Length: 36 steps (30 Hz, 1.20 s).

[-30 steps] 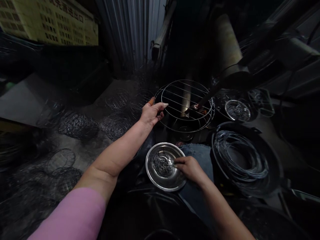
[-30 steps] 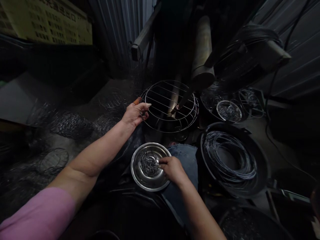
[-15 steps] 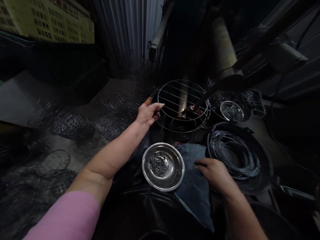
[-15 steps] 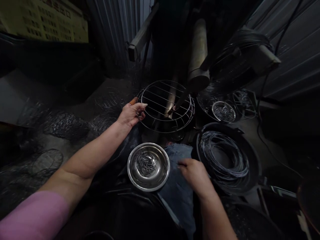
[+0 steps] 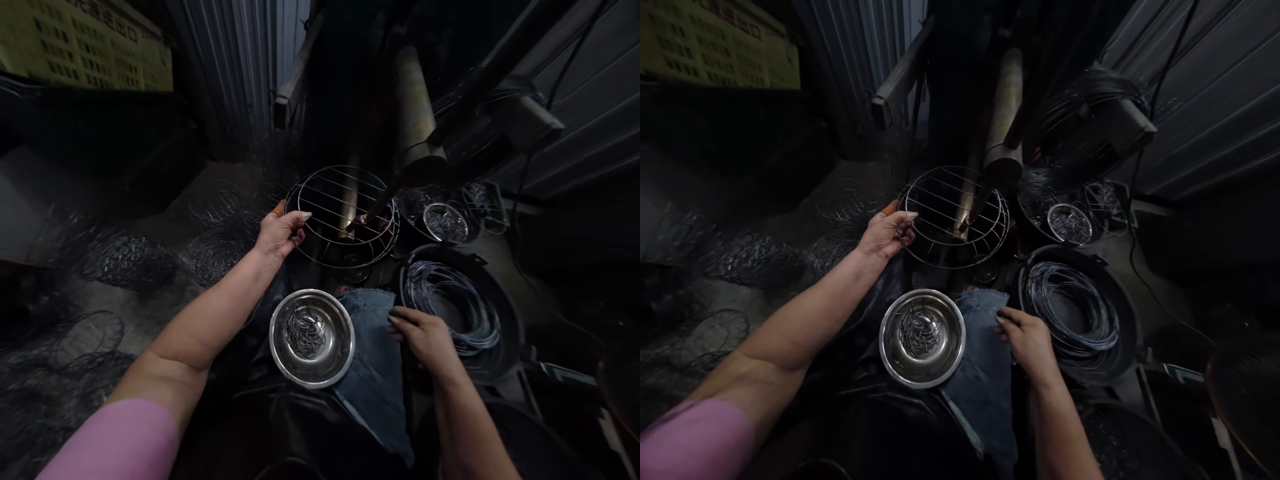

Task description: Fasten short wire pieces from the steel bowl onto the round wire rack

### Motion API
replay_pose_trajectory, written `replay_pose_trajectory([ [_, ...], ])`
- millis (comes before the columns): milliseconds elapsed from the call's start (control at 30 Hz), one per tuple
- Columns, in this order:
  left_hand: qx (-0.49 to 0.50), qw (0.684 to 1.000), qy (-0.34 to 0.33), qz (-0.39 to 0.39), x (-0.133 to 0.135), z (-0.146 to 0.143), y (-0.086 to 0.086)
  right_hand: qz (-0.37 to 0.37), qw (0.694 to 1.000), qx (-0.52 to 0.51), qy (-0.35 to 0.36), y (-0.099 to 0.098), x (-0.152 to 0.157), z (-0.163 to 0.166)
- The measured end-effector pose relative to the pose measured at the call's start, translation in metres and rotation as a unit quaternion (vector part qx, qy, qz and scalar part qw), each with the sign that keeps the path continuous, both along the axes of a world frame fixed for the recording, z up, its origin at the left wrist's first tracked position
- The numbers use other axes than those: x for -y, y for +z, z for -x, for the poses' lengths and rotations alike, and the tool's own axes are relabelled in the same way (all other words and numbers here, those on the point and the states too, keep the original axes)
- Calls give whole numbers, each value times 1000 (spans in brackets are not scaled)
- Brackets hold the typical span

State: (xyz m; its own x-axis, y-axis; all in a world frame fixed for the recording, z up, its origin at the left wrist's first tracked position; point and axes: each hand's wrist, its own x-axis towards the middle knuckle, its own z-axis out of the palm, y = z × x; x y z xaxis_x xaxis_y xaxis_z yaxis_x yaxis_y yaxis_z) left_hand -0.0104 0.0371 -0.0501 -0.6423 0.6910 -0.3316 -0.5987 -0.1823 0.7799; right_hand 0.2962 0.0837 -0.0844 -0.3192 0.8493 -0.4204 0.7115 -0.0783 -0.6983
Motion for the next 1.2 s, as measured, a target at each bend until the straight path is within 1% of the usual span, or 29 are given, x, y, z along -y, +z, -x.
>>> replay_pose_trajectory([
  [33, 1, 1000, 2, 4, -1, 0, 0, 37, 993, -79, -79, -7, 2, -4],
  [67, 3, 1000, 3, 6, -2, 0, 0, 66, 979, -138, -135, -14, 6, -6],
  [100, 7, 1000, 2, 5, -3, 0, 0, 84, 965, -181, -172, -21, 10, -7],
  [167, 9, 1000, -2, 1, -5, -1, -1, 99, 944, -229, -216, -33, 17, -8],
  [267, 7, 1000, -1, 3, -7, -1, -2, 77, 935, -249, -240, -41, 23, -6],
  [367, 7, 1000, -1, 6, -7, -2, -2, 71, 938, -245, -234, -40, 23, -5],
  [467, 9, 1000, 2, 7, -7, -3, -2, 71, 944, -242, -213, -39, 21, -7],
  [700, 18, 999, 20, 20, -10, -6, -2, 69, 965, -233, -101, -45, 19, -15],
  [800, 18, 999, 23, 16, -10, -6, -3, 66, 969, -225, -74, -46, 19, -17],
  [900, 28, 999, 22, 8, -10, -6, -6, 68, 971, -219, -65, -45, 18, -18],
  [1000, 46, 999, 17, 15, -8, -8, -9, 80, 970, -217, -72, -44, 17, -16],
  [1100, 47, 999, 15, 10, -5, -10, -8, 91, 969, -217, -76, -45, 17, -15],
  [1200, 42, 999, 20, -10, -3, -10, -5, 74, 972, -212, -66, -47, 19, -15],
])
